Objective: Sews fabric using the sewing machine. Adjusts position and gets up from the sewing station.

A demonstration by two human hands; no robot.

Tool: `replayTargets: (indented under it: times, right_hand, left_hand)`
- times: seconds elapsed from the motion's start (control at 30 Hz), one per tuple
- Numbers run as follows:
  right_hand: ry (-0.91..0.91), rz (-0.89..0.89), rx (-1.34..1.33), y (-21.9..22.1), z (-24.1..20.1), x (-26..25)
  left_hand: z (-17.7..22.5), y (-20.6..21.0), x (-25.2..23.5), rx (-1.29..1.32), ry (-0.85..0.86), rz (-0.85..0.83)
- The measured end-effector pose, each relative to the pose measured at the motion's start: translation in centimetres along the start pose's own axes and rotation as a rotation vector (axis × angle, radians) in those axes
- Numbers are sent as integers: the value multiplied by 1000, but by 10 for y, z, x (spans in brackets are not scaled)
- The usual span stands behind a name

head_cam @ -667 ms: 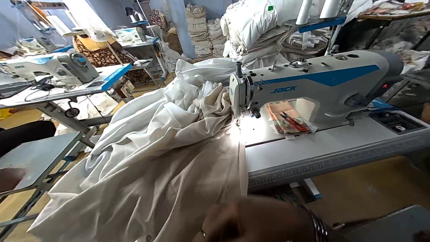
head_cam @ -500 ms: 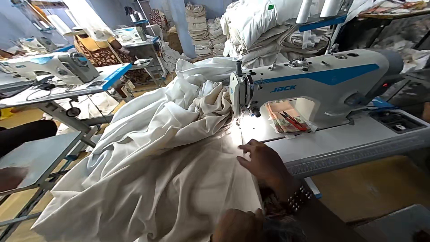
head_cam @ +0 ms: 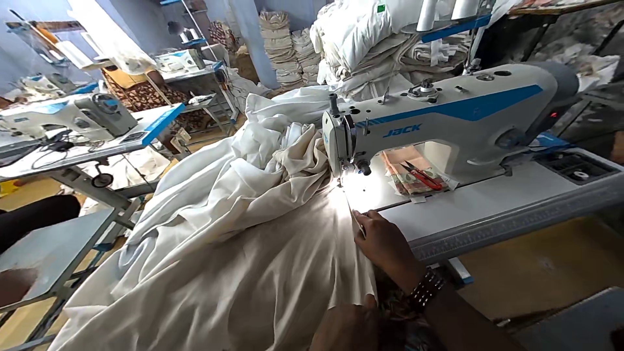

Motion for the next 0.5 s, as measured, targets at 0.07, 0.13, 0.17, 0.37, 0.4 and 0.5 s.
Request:
replayTargets:
  times: [0.07, 0.13, 0.17, 0.37, 0.4, 0.5]
  right_hand:
    - [-5, -9, 1, 1, 0, 0]
    - [-6, -11, 5, 1, 0, 0]
    - [-3, -17, 8, 1, 0, 0]
    - [-19, -13, 0, 2, 0, -1]
    - [-20, -12, -4, 2, 0, -1]
    - [-23, -13, -2, 2, 0, -2]
  left_hand:
    - [-1, 1, -2, 22, 10, 38]
    - [0, 3, -3, 39, -2, 57]
    - [-1, 4, -4, 40, -13, 69]
    - [-2, 1, -3, 17, 78, 383]
    - [0, 0, -2, 6, 111, 434]
    - [0, -2, 0, 14, 109, 437]
Point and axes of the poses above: each hand's wrist, its own x-axis away from the middle knuckle, its own y-axis out of the palm, z = x × y, the point moved 10 cm from there along -x, towards the middle knuckle, and after that the axes turned 10 degrees about -x, right-handed, at the moved point
